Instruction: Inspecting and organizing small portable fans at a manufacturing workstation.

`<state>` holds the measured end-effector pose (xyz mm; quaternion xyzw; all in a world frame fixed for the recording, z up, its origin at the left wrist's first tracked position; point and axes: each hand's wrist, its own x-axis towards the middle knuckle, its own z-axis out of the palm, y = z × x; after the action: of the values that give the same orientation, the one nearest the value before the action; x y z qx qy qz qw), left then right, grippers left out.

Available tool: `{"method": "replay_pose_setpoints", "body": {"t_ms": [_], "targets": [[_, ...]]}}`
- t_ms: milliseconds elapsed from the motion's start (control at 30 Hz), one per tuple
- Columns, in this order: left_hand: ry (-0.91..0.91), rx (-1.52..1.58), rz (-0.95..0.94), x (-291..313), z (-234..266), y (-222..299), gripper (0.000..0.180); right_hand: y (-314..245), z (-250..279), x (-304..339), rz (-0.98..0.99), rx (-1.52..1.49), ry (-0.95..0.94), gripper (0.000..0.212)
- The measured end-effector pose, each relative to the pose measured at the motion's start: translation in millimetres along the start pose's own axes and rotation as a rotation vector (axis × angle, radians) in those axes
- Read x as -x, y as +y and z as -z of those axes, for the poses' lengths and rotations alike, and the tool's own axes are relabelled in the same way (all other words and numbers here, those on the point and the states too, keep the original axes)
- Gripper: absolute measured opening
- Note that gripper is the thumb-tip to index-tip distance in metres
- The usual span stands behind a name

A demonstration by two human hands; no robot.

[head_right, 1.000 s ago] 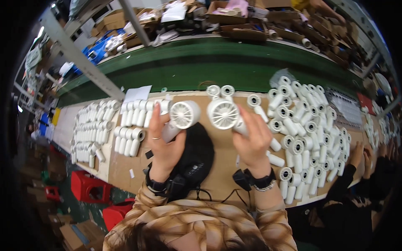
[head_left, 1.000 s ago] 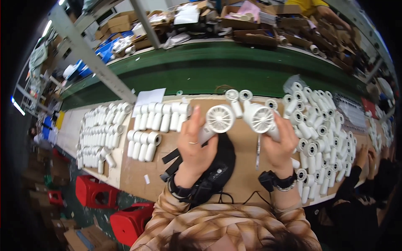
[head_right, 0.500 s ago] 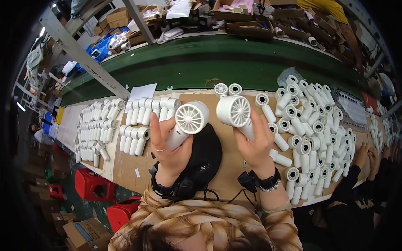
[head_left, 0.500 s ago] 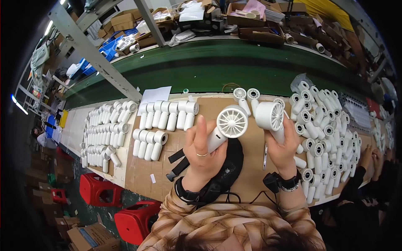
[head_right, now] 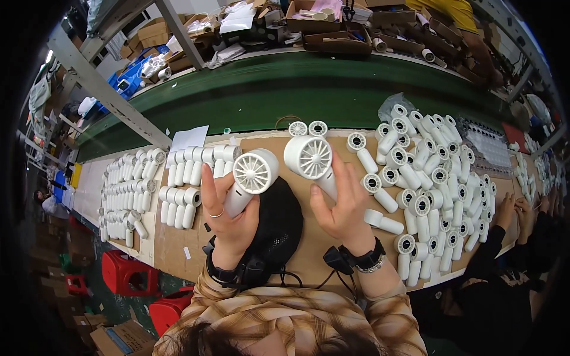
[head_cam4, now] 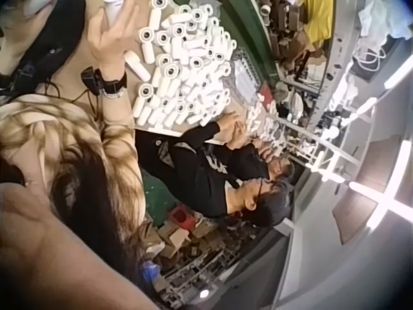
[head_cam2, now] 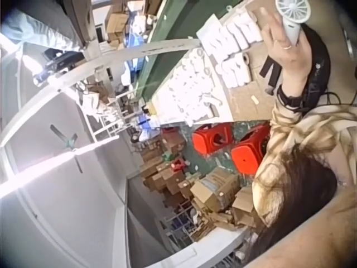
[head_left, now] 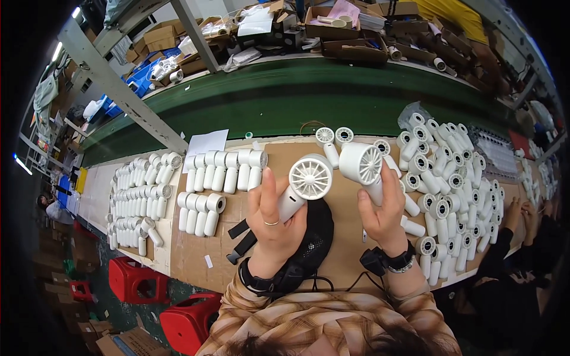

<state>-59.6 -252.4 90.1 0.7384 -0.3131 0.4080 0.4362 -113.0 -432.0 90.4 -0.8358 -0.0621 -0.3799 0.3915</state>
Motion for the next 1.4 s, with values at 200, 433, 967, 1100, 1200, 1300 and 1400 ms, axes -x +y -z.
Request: {"method": "replay_pose_setpoints", "body": {"t_ms": [200,433,967,1100,1200,1300,1400], "targets": [[-0.027,-0.099,0.002,-5,2,4,0.079,2,0,2,-0.019,-0.004,-0.047,0.051],[-0.032,-0.127,0.013,-7,2,5,0.078,5,-5,2,0.091,0.059,0.010,0.051],[-0.117,0.094,0.196,-2,3,4,0.079,4,-7,-1,0.101,0.038,0.015,0.055],[-0.116,0.118,0.248,-2,2,6,0.078,4,-5,-3,0.116,0.062,0.044,0.056],[-0.117,0.114,0.278,-1,3,5,0.078,3,-6,-2,0.089,0.052,0.053,0.057],[-0.124,0.083,0.300,0,1,4,0.079,2,-4,-1,0.028,0.002,0.048,0.058],[-0.141,0.041,0.301,0,0,4,0.080,1,-2,-1,0.051,0.012,0.064,0.061]]}}
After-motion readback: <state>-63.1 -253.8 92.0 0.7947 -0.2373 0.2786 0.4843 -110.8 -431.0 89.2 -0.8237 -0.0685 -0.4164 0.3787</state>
